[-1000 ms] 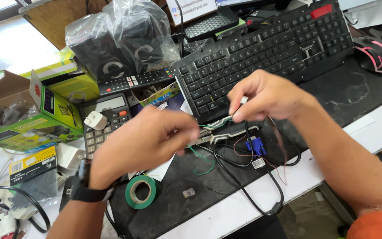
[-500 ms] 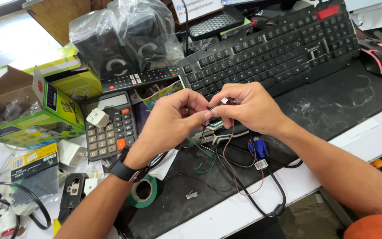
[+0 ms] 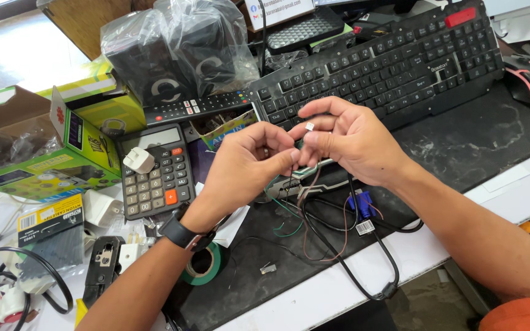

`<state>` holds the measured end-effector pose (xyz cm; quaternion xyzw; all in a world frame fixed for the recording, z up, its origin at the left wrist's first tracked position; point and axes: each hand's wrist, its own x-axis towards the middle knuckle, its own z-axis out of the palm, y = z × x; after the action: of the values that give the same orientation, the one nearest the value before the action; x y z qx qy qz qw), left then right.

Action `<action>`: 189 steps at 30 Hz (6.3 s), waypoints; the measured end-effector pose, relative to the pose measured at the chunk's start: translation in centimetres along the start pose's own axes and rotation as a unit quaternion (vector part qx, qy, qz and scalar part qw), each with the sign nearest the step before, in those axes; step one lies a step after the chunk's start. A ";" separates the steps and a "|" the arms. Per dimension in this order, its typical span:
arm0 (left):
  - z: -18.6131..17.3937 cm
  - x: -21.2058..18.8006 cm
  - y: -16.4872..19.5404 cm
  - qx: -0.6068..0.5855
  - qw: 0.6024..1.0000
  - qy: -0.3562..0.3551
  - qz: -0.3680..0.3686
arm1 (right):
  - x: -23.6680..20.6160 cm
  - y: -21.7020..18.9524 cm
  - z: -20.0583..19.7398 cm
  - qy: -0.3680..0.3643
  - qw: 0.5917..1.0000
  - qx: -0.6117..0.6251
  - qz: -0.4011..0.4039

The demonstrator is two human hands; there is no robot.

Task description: The person strips insulation from the ends of electrical wires using wire strippers, pulls the insulation off by hand, and twists the exposed copper strands. They then insert the prepared wire ends into a small white connector housing and work the wires into place.

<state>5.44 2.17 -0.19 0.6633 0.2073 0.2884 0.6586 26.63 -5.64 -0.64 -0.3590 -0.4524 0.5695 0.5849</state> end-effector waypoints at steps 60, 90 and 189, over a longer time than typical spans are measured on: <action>0.8 -0.8 -2.0 0.006 0.997 0.033 0.066 | -0.6 0.4 -0.2 -0.047 0.988 0.065 0.131; 0.4 -0.6 -0.4 -0.018 0.999 0.036 -0.020 | -0.5 -0.6 0.6 -0.022 0.960 -0.269 0.067; 2.8 -1.6 -0.4 0.169 0.976 0.121 0.065 | -0.4 0.3 0.2 0.100 0.955 -0.274 0.060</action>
<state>6.06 -0.97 -0.68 0.7372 0.2879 0.3697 0.4868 26.37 -6.06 -0.92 -0.5869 -0.5078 0.4193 0.4710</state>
